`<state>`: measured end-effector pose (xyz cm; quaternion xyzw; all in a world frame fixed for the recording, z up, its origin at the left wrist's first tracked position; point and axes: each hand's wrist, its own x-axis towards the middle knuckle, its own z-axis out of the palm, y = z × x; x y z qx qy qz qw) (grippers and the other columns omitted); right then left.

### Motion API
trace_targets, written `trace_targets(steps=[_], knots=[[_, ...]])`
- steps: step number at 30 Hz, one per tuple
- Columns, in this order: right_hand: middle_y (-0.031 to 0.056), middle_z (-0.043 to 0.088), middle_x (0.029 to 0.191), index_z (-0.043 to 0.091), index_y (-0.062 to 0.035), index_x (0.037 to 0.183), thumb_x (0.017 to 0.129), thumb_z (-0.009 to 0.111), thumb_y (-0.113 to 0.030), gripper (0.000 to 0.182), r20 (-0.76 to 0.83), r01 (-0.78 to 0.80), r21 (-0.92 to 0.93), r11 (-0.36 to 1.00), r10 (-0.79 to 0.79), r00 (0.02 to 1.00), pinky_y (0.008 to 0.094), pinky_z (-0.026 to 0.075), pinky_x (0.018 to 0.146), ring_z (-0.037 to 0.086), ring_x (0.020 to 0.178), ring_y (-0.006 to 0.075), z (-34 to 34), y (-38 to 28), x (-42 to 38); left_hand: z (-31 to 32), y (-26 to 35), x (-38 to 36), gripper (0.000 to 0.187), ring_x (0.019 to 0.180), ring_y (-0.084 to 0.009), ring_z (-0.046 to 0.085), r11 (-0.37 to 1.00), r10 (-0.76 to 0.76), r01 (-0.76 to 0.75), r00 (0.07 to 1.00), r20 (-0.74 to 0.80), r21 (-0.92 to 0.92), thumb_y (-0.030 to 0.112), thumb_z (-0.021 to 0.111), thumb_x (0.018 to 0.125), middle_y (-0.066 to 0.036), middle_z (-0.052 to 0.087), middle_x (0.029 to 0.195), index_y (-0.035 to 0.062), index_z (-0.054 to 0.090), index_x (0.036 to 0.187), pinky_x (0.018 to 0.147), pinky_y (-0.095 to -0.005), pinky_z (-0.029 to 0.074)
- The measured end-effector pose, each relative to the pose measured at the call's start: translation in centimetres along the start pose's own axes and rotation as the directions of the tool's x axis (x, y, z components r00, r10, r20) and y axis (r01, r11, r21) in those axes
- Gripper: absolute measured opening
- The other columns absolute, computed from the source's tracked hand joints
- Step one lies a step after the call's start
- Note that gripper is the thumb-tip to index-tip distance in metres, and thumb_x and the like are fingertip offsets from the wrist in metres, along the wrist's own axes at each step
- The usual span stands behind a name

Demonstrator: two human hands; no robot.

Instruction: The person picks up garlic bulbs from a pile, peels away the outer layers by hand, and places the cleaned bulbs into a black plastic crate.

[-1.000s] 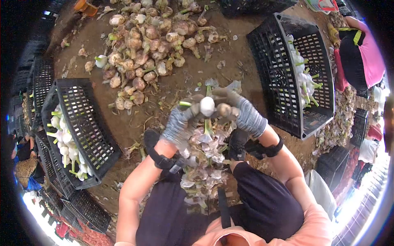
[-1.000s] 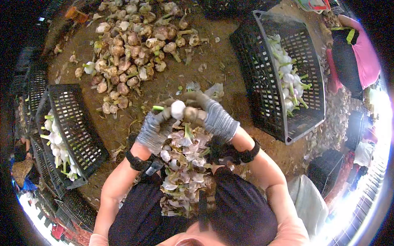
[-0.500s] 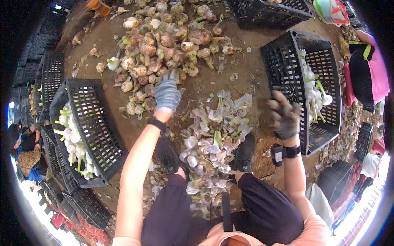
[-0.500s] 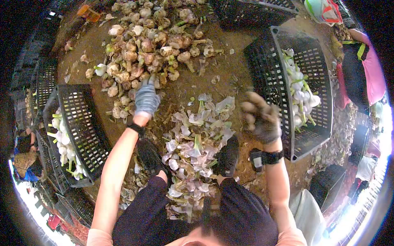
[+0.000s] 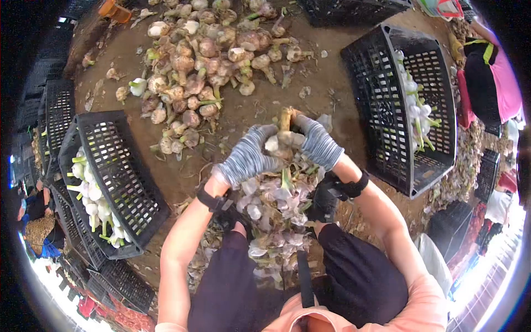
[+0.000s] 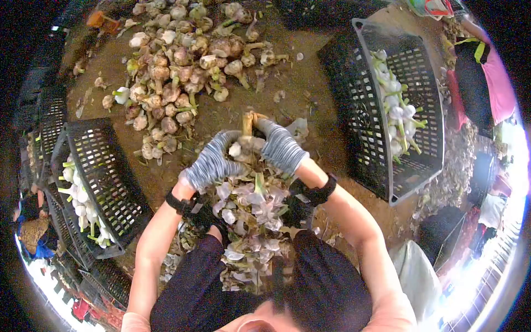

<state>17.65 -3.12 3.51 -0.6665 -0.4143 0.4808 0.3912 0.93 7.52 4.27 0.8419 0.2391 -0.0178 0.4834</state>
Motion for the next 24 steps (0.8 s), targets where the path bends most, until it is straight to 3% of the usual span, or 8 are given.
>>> trace_targets(steps=[2, 3, 5, 8, 9, 12, 18, 24], knots=[[0.0087, 0.062, 0.092, 0.057, 0.0028, 0.107, 0.082, 0.066, -0.031, 0.043, -0.038, -0.078, 0.25, 0.965, 0.09, 0.995, 0.028, 0.046, 0.076, 0.055, 0.085, 0.014, -0.1, -0.4, -1.0, 0.0, 1.2, -1.3, 0.063, 0.097, -0.026, 0.057, 0.736, -0.164, 0.182, 0.982, 0.089, -0.652, 0.034, 0.077, 0.069, -0.012, 0.057, 0.108, 0.0025, 0.051, 0.117, 0.088, -0.0351, 0.045], [0.0087, 0.062, 0.092, 0.057, 0.0028, 0.107, 0.082, 0.066, -0.031, 0.043, -0.034, -0.078, 0.245, 0.966, 0.089, 0.995, 0.028, 0.046, 0.076, 0.055, 0.085, 0.014, -0.4, -0.5, -1.3, 0.2, 0.4, -1.6, 0.063, 0.097, -0.026, 0.057, 0.734, -0.164, 0.179, 0.983, 0.084, -0.656, 0.034, 0.077, 0.069, -0.012, 0.057, 0.108, 0.0025, 0.051, 0.117, 0.088, -0.0351, 0.045], [0.0029, 0.06, 0.085, 0.058, 0.0017, 0.099, 0.085, 0.063, -0.029, 0.034, -0.12, -0.008, 0.163, 0.987, 0.028, 0.992, 0.0255, 0.045, 0.071, 0.052, 0.079, 0.0096, -1.0, -0.6, -2.2, 0.2, -1.1, -1.8, 0.057, 0.093, -0.0186, 0.058, -0.287, -0.518, 0.163, 0.803, 0.295, -0.944, 0.03, 0.074, 0.074, -0.008, 0.056, 0.109, 0.0035, 0.05, 0.118, 0.084, -0.0328, 0.047], [0.0015, 0.059, 0.085, 0.059, 0.001, 0.099, 0.087, 0.062, -0.028, 0.032, -0.083, -0.17, 0.21, 0.963, 0.191, 0.978, 0.0241, 0.045, 0.07, 0.052, 0.079, 0.0083, -1.1, -1.3, -2.8, 1.1, 0.3, -3.1, 0.057, 0.095, -0.0143, 0.057, -0.191, -0.449, 0.114, 0.873, 0.19, -0.975, 0.026, 0.074, 0.075, -0.005, 0.055, 0.11, 0.0029, 0.047, 0.119, 0.083, -0.0312, 0.048], [0.0015, 0.059, 0.085, 0.059, 0.001, 0.099, 0.087, 0.062, -0.028, 0.032, -0.081, -0.17, 0.209, 0.963, 0.19, 0.978, 0.0241, 0.045, 0.07, 0.052, 0.079, 0.0083, -0.9, -1.2, -3.0, 1.4, 0.4, -2.1, 0.065, 0.101, -0.0135, 0.053, 0.358, -0.215, 0.216, 0.966, 0.145, -0.908, 0.022, 0.077, 0.072, -0.005, 0.054, 0.114, 0.0033, 0.043, 0.124, 0.087, -0.0305, 0.047], [0.002, 0.06, 0.087, 0.058, 0.0015, 0.101, 0.087, 0.061, -0.026, 0.031, -0.035, -0.195, 0.366, 0.91, 0.222, 0.974, 0.0244, 0.045, 0.072, 0.052, 0.081, 0.0084, -0.3, -2.1, -3.6, 2.3, 2.1, -3.7, 0.072, 0.112, -0.0177, 0.048, 0.517, -0.152, 0.005, 0.985, -0.086, -0.856, 0.018, 0.077, 0.07, -0.009, 0.046, 0.125, 0.003, 0.04, 0.13, 0.096, -0.0324, 0.041], [0.003, 0.061, 0.09, 0.057, 0.003, 0.103, 0.086, 0.062, -0.022, 0.03, -0.106, -0.044, 0.292, 0.955, 0.078, 0.991, 0.0242, 0.046, 0.074, 0.052, 0.082, 0.0081, 0.5, -2.8, -4.3, 2.9, 2.8, -4.3, 0.082, 0.114, -0.0171, 0.047, 0.609, -0.144, -0.061, 0.972, -0.185, -0.791, 0.019, 0.081, 0.066, -0.009, 0.045, 0.127, 0.0012, 0.037, 0.133, 0.098, -0.0317, 0.039], [0.0037, 0.062, 0.09, 0.059, 0.0033, 0.102, 0.085, 0.061, -0.014, 0.024, 0.004, -0.145, 0.388, 0.91, 0.156, 0.988, 0.0244, 0.046, 0.075, 0.053, 0.083, 0.0081, -0.3, -2.7, -5.1, 2.3, 3.6, -5.2, 0.074, 0.111, -0.017, 0.049, 0.5, -0.132, -0.013, 0.987, -0.092, -0.866, 0.029, 0.077, 0.071, -0.009, 0.049, 0.123, 0.0027, 0.041, 0.13, 0.097, -0.0331, 0.041]])
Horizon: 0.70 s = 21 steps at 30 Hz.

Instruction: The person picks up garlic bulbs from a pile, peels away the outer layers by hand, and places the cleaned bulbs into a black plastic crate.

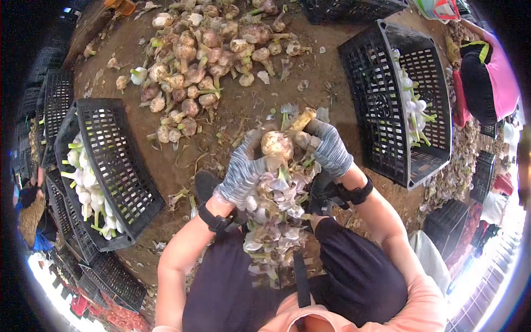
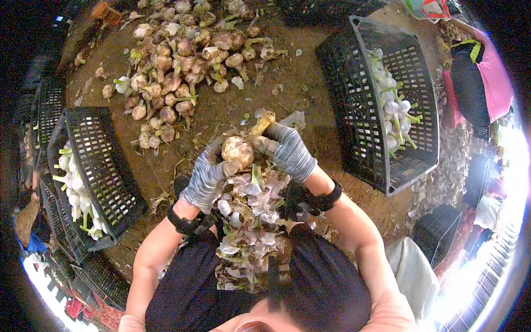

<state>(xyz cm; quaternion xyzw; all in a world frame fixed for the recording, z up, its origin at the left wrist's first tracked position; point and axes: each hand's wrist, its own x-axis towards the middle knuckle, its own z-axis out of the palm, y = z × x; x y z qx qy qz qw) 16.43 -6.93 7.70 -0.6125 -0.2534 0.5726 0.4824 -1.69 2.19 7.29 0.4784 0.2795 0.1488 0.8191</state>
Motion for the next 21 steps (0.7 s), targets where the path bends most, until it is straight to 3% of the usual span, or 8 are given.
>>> trace_targets(steps=[6, 9, 11, 13, 14, 16, 18, 21], knots=[[0.0019, 0.062, 0.091, 0.061, -0.0001, 0.102, 0.082, 0.063, -0.007, 0.021, 0.012, 0.022, -0.083, 0.996, -0.021, 1.0, 0.0251, 0.047, 0.078, 0.055, 0.086, 0.0081, 0.2, -0.3, -1.3, 0.0, 0.0, -1.0, 0.05, 0.088, -0.0209, 0.06, 0.609, -0.361, 0.335, 0.924, 0.125, -0.719, 0.038, 0.065, 0.079, -0.01, 0.057, 0.104, 0.0062, 0.051, 0.115, 0.062, -0.0262, 0.053], [0.0018, 0.063, 0.092, 0.061, -0.0015, 0.103, 0.08, 0.064, -0.006, 0.024, 0.116, 0.069, -0.114, 0.991, -0.056, 0.992, 0.0257, 0.047, 0.078, 0.055, 0.086, 0.0082, -0.4, 0.2, -1.6, -1.0, -1.6, -0.4, 0.032, 0.073, -0.0186, 0.058, 0.041, -0.219, 0.666, 0.733, 0.643, -0.745, 0.036, 0.056, 0.086, -0.008, 0.057, 0.081, 0.0075, 0.053, 0.101, 0.054, -0.0231, 0.049], [0.0021, 0.063, 0.091, 0.06, -0.0023, 0.105, 0.08, 0.063, -0.007, 0.026, 0.173, 0.186, -0.213, 0.959, -0.151, 0.973, 0.0266, 0.047, 0.077, 0.056, 0.084, 0.0085, -0.3, 0.5, -2.0, -1.5, -2.9, -0.4, 0.032, 0.073, -0.0175, 0.058, 0.25, -0.383, 0.626, 0.764, 0.519, -0.738, 0.037, 0.055, 0.087, -0.007, 0.058, 0.079, 0.0079, 0.054, 0.1, 0.057, -0.0234, 0.049], [0.0019, 0.063, 0.091, 0.06, -0.0025, 0.106, 0.08, 0.063, -0.008, 0.026, 0.15, 0.13, -0.167, 0.977, -0.105, 0.983, 0.0267, 0.048, 0.077, 0.056, 0.084, 0.0085, 0.5, 0.1, -2.3, -1.8, -5.9, 0.6, 0.032, 0.076, -0.016, 0.058, 0.994, -0.069, 0.095, 0.934, 0.351, -0.058, 0.037, 0.055, 0.088, -0.005, 0.058, 0.081, 0.0081, 0.055, 0.099, 0.066, -0.0247, 0.05], [0.0018, 0.063, 0.09, 0.06, -0.0028, 0.107, 0.081, 0.062, -0.008, 0.027, 0.127, 0.074, -0.118, 0.99, -0.058, 0.99, 0.0269, 0.048, 0.076, 0.056, 0.083, 0.0084, 1.0, -0.3, -2.4, -1.9, -7.5, 1.1, 0.031, 0.077, -0.0152, 0.058, 0.926, 0.092, -0.174, 0.965, 0.246, 0.336, 0.038, 0.055, 0.088, -0.004, 0.058, 0.081, 0.0081, 0.056, 0.099, 0.07, -0.0254, 0.05], [0.0023, 0.063, 0.091, 0.059, -0.0016, 0.107, 0.082, 0.061, -0.009, 0.026, 0.108, -0.035, -0.07, 0.997, 0.043, 0.993, 0.0265, 0.048, 0.075, 0.056, 0.083, 0.0085, 1.2, -0.8, -2.3, 0.4, -1.2, 0.5, 0.035, 0.078, -0.0171, 0.059, 0.632, -0.489, 0.286, 0.868, -0.085, -0.72, 0.036, 0.059, 0.087, -0.004, 0.059, 0.082, 0.0067, 0.055, 0.105, 0.073, -0.0285, 0.051], [0.0025, 0.063, 0.093, 0.059, -0.0003, 0.107, 0.082, 0.06, -0.009, 0.026, 0.062, -0.075, -0.095, 0.993, 0.081, 0.995, 0.0262, 0.048, 0.075, 0.056, 0.083, 0.0084, 1.0, -0.8, -2.0, 0.5, -0.5, 0.2, 0.045, 0.079, -0.0157, 0.057, 0.739, -0.464, 0.303, 0.876, -0.129, -0.602, 0.038, 0.065, 0.082, -0.003, 0.058, 0.087, 0.0064, 0.053, 0.112, 0.075, -0.0276, 0.05], [0.0034, 0.064, 0.093, 0.059, 0.0003, 0.107, 0.083, 0.06, -0.009, 0.026, 0.014, -0.006, -0.017, 1.0, 0.007, 1.0, 0.0263, 0.048, 0.075, 0.057, 0.081, 0.0102, 1.9, 0.0, -1.9, 0.6, -2.3, -0.4, 0.066, 0.085, -0.0126, 0.055, 0.982, 0.167, -0.148, 0.971, -0.17, 0.117, 0.045, 0.072, 0.073, -0.003, 0.056, 0.101, 0.0071, 0.047, 0.122, 0.075, -0.0256, 0.049]])
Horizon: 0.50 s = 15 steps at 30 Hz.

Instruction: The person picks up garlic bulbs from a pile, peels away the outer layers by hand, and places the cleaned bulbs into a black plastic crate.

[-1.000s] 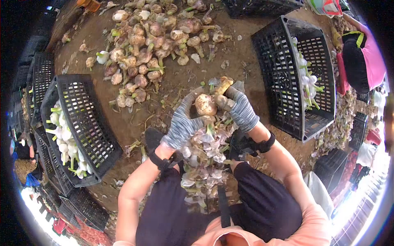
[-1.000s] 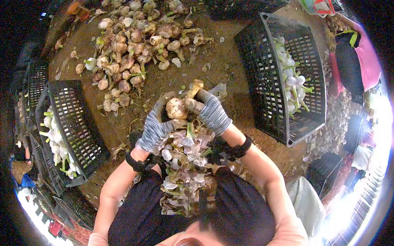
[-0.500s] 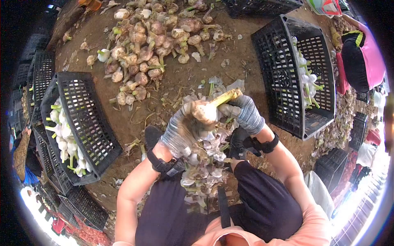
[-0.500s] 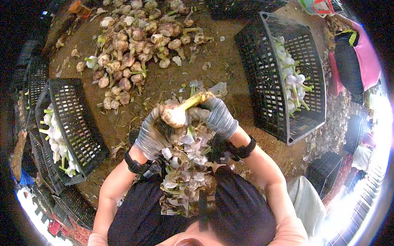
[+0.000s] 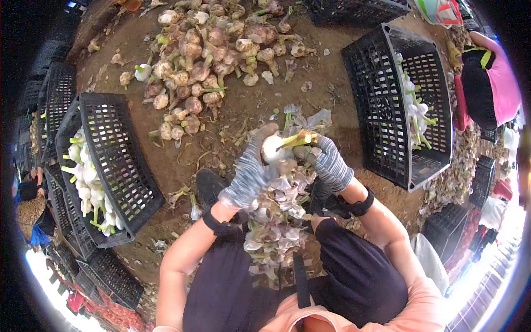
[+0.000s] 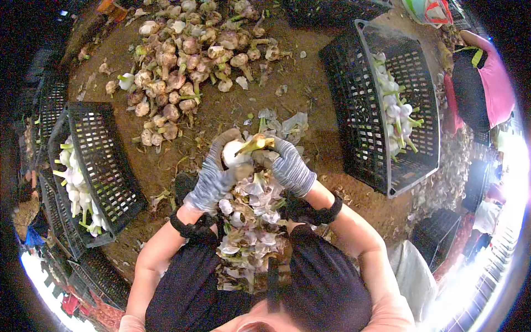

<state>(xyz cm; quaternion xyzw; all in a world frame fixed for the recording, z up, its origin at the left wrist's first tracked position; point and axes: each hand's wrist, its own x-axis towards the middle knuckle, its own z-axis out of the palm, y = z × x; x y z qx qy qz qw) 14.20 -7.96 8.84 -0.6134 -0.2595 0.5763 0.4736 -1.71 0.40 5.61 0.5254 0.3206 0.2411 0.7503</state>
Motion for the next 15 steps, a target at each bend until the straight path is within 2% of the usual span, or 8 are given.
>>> trace_targets(steps=[1, 4, 6, 8, 10, 11, 13, 15], knots=[[0.0035, 0.064, 0.092, 0.059, -0.0001, 0.107, 0.083, 0.06, -0.008, 0.026, -0.028, 0.034, 0.035, 0.999, -0.033, 0.999, 0.0268, 0.048, 0.075, 0.058, 0.081, 0.0111, 0.2, 0.3, 0.0, -0.6, -0.5, 0.0, 0.072, 0.086, -0.012, 0.054, 0.996, 0.029, -0.03, 0.999, 0.017, 0.082, 0.045, 0.075, 0.071, -0.003, 0.055, 0.105, 0.0075, 0.045, 0.124, 0.075, -0.0247, 0.048], [0.0095, 0.064, 0.091, 0.057, 0.0011, 0.109, 0.082, 0.057, -0.005, 0.027, -0.112, 0.082, -0.152, 0.985, -0.1, 0.989, 0.0285, 0.048, 0.074, 0.059, 0.082, 0.0149, -0.7, 1.8, 0.9, -0.9, 1.8, 0.9, 0.075, 0.093, -0.0111, 0.055, 0.946, -0.308, 0.321, 0.932, 0.19, -0.043, 0.042, 0.076, 0.068, -0.003, 0.056, 0.107, 0.0087, 0.044, 0.127, 0.073, -0.0233, 0.05], [0.0154, 0.063, 0.088, 0.056, 0.0021, 0.107, 0.08, 0.053, -0.003, 0.027, -0.199, 0.148, -0.354, 0.924, -0.229, 0.953, 0.0309, 0.048, 0.073, 0.06, 0.08, 0.0194, -1.5, 2.0, 1.7, -0.5, 2.7, 0.3, 0.077, 0.095, -0.0111, 0.055, 0.904, -0.356, 0.394, 0.909, 0.219, -0.165, 0.043, 0.076, 0.068, -0.003, 0.056, 0.108, 0.0089, 0.043, 0.129, 0.074, -0.0237, 0.05], [0.0152, 0.064, 0.086, 0.057, 0.0002, 0.104, 0.08, 0.054, -0.006, 0.025, -0.192, 0.155, -0.36, 0.92, -0.236, 0.953, 0.0324, 0.048, 0.072, 0.061, 0.078, 0.0221, -3.5, 4.1, 2.8, -0.1, 3.9, -0.3, 0.079, 0.097, -0.012, 0.056, 0.774, -0.417, 0.513, 0.854, 0.31, -0.371, 0.038, 0.076, 0.068, -0.003, 0.056, 0.11, 0.0097, 0.04, 0.132, 0.077, -0.0246, 0.05], [0.0164, 0.063, 0.091, 0.057, -0.0023, 0.107, 0.078, 0.055, -0.007, 0.029, -0.187, 0.098, -0.593, 0.799, -0.256, 0.948, 0.0363, 0.049, 0.074, 0.062, 0.08, 0.0304, -5.8, 7.6, 4.3, -0.2, 4.7, -0.1, 0.078, 0.098, -0.0123, 0.055, 0.734, -0.427, 0.545, 0.835, 0.348, -0.406, 0.035, 0.077, 0.069, -0.003, 0.056, 0.111, 0.0096, 0.039, 0.132, 0.078, -0.0247, 0.05], [0.0164, 0.063, 0.091, 0.057, -0.0023, 0.107, 0.078, 0.055, -0.007, 0.029, -0.186, 0.099, -0.594, 0.799, -0.256, 0.949, 0.0363, 0.049, 0.074, 0.062, 0.08, 0.0304, -6.0, 7.0, 4.2, -0.3, 4.9, -0.1, 0.077, 0.1, -0.0126, 0.055, 0.693, -0.43, 0.57, 0.818, 0.381, -0.442, 0.032, 0.077, 0.069, -0.003, 0.055, 0.112, 0.0095, 0.038, 0.133, 0.078, -0.0247, 0.05], [0.018, 0.059, 0.102, 0.055, -0.0044, 0.11, 0.075, 0.055, -0.007, 0.035, -0.203, -0.196, -0.95, 0.245, -0.005, 0.979, 0.0406, 0.048, 0.076, 0.059, 0.088, 0.0374, -5.9, 4.8, 3.9, -0.7, 4.4, 0.0, 0.074, 0.102, -0.0147, 0.055, 0.687, -0.398, 0.537, 0.842, 0.365, -0.49, 0.026, 0.076, 0.07, -0.004, 0.054, 0.114, 0.0092, 0.039, 0.132, 0.08, -0.0251, 0.049], [0.0172, 0.054, 0.111, 0.052, -0.0075, 0.118, 0.072, 0.055, -0.002, 0.046, -0.222, -0.213, -0.967, 0.14, -0.052, 0.974, 0.0416, 0.047, 0.081, 0.056, 0.094, 0.0387, -5.8, 5.2, 2.6, -0.9, 3.5, 0.3, 0.076, 0.102, -0.0178, 0.055, 0.784, -0.319, 0.429, 0.898, 0.302, -0.448, 0.025, 0.077, 0.069, -0.005, 0.053, 0.115, 0.0094, 0.037, 0.132, 0.081, -0.0272, 0.05]])
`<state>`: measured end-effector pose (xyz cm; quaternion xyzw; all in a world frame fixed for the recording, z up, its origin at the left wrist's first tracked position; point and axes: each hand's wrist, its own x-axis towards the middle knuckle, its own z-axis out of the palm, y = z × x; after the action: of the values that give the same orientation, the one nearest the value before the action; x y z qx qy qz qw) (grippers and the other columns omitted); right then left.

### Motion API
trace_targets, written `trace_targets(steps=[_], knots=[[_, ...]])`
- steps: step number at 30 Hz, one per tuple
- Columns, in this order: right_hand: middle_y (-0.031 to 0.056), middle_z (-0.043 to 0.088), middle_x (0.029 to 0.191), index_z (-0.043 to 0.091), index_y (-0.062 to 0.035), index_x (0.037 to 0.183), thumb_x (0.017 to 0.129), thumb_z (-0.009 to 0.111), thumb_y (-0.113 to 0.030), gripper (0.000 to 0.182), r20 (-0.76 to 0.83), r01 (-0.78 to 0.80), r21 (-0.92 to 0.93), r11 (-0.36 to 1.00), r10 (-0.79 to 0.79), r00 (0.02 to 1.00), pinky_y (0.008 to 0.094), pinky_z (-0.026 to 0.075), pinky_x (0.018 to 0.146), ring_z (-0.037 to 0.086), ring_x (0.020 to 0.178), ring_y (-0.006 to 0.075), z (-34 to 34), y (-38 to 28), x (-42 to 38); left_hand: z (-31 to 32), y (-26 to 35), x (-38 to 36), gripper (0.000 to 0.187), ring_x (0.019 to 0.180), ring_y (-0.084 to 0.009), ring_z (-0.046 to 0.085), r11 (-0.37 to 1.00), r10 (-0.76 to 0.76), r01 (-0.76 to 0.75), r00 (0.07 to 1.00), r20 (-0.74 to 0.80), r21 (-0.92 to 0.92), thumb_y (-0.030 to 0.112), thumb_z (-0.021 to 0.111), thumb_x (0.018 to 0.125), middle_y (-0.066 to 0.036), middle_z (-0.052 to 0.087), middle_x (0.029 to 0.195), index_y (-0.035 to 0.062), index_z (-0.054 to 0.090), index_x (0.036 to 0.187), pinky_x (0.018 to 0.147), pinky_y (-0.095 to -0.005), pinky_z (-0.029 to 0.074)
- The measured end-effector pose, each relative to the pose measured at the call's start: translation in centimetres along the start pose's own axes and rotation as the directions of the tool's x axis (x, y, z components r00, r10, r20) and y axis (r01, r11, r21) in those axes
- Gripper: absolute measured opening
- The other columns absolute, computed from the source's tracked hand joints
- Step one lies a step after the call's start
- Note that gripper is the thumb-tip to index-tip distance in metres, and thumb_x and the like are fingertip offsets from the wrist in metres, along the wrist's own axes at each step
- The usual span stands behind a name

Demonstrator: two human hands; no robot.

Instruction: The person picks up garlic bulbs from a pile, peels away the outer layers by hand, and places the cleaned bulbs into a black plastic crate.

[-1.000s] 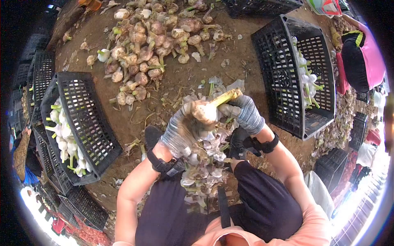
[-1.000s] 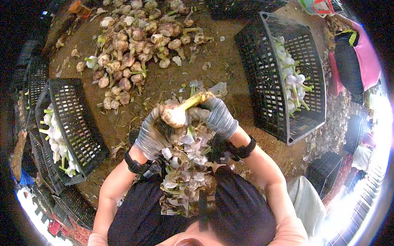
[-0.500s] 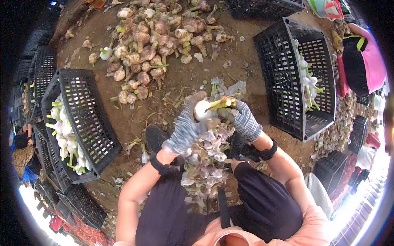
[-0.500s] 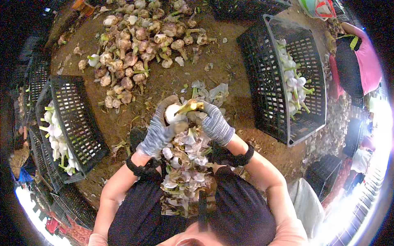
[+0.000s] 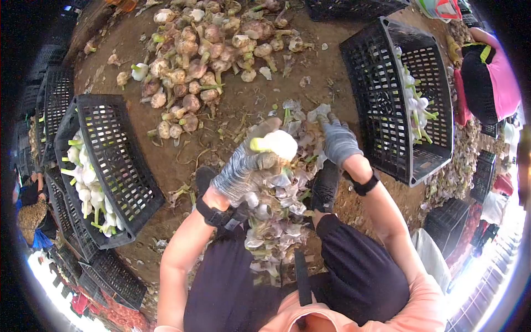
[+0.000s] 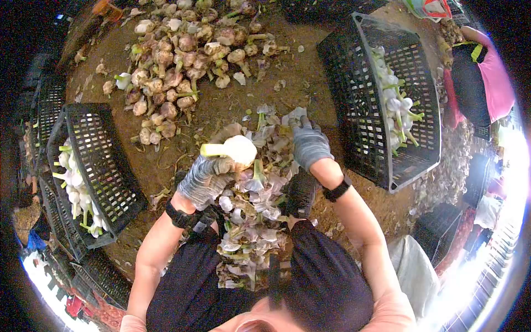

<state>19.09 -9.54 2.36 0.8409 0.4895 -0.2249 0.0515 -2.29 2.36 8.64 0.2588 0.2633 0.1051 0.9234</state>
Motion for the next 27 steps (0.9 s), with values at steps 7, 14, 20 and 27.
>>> trace_targets(steps=[7, 14, 20, 27], knots=[[0.0131, 0.058, 0.106, 0.054, -0.0046, 0.118, 0.075, 0.07, -0.018, 0.048, -0.147, 0.243, 0.917, 0.315, -0.301, 0.942, 0.034, 0.043, 0.088, 0.056, 0.1, 0.0235, -5.8, -4.0, -3.1, -1.6, -1.7, 1.4, 0.075, 0.106, -0.02, 0.054, 0.946, 0.114, -0.07, 0.986, -0.124, 0.315, 0.024, 0.082, 0.064, -0.007, 0.054, 0.113, 0.0056, 0.042, 0.125, 0.088, -0.0319, 0.048], [0.0119, 0.064, 0.087, 0.062, -0.0025, 0.1, 0.076, 0.068, -0.014, 0.027, -0.371, 0.488, 0.708, 0.51, -0.319, 0.872, 0.032, 0.049, 0.071, 0.062, 0.078, 0.0231, -5.4, -6.0, -2.8, -1.0, -2.7, 1.9, 0.075, 0.108, -0.0178, 0.05, 0.905, 0.242, -0.182, 0.964, -0.114, 0.384, 0.026, 0.083, 0.063, -0.006, 0.051, 0.119, 0.0049, 0.044, 0.124, 0.094, -0.031, 0.042], [0.011, 0.064, 0.082, 0.061, -0.0013, 0.101, 0.081, 0.066, -0.021, 0.029, -0.195, 0.2, 0.817, 0.541, -0.069, 0.978, 0.0301, 0.049, 0.07, 0.062, 0.076, 0.0191, -5.7, -6.8, -3.2, -0.4, -2.8, 1.8, 0.081, 0.109, -0.0177, 0.049, 0.803, 0.286, -0.143, 0.944, -0.165, 0.579, 0.025, 0.084, 0.06, -0.007, 0.05, 0.119, 0.0044, 0.042, 0.127, 0.096, -0.0316, 0.04], [0.0038, 0.062, 0.087, 0.061, -0.0014, 0.102, 0.089, 0.054, -0.042, 0.043, -0.105, 0.133, 0.977, 0.164, -0.171, 0.98, 0.0259, 0.045, 0.074, 0.055, 0.081, 0.0117, -6.4, -4.7, -2.1, -0.4, -1.6, 1.0, 0.058, 0.103, -0.0174, 0.053, 0.943, 0.148, -0.114, 0.985, -0.088, 0.314, 0.016, 0.069, 0.074, -0.007, 0.053, 0.113, 0.0037, 0.044, 0.125, 0.089, -0.0295, 0.044]])
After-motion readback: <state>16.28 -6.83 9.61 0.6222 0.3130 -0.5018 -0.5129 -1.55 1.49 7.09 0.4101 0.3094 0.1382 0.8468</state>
